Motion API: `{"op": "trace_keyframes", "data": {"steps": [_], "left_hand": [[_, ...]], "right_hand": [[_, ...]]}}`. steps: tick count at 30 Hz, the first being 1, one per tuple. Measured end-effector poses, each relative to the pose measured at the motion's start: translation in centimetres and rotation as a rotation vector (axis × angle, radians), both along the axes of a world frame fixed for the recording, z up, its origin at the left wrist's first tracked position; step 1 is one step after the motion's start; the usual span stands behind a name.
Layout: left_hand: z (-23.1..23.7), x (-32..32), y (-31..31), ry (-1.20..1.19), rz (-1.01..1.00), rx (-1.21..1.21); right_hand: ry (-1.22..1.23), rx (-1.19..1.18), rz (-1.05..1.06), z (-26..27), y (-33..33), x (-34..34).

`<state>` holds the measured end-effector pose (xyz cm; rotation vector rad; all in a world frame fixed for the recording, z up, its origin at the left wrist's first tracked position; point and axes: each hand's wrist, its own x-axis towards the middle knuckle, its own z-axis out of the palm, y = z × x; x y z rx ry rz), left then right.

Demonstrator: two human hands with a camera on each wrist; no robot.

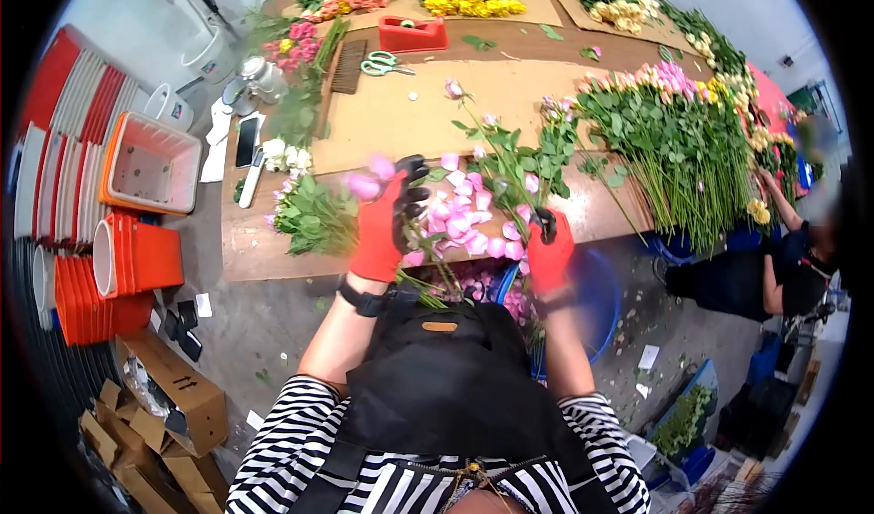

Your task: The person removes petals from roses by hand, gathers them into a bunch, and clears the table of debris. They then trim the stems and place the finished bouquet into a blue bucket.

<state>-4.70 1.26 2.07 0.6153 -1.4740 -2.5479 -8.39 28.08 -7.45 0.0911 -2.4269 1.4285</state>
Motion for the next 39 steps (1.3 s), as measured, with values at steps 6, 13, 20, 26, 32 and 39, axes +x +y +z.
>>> {"op": "trace_keyframes", "data": {"steps": [6, 13, 20, 26, 32, 39], "left_hand": [[1.9, -0.3, 1.3, 0.239, 0.053, -0.321], [1.9, 1.6, 0.0, 0.431, -0.021, -1.039], [-1.5, 2.4, -0.7, 0.374, -0.091, -0.803], [-3.1, 1.7, -1.1, 0.132, -0.184, -0.8], [-3.7, 0.7, -0.3, 0.079, -0.242, -0.801], [-1.1, 0.3, 2.7, 0.009, -0.191, -0.327]], "right_hand": [[-0.236, -0.348, 0.256, 4.1, -1.5, 5.7], [-0.384, -0.426, 0.262, 2.6, 0.1, 8.8], [-0.255, -0.431, -0.175, -1.2, 6.5, 10.3], [-0.179, 0.024, -0.722, -8.9, 19.1, 19.4], [-0.535, 0.415, -0.855, -16.3, 26.1, 30.5], [-0.221, 0.694, -0.283, -7.5, 15.6, 13.5]]}}
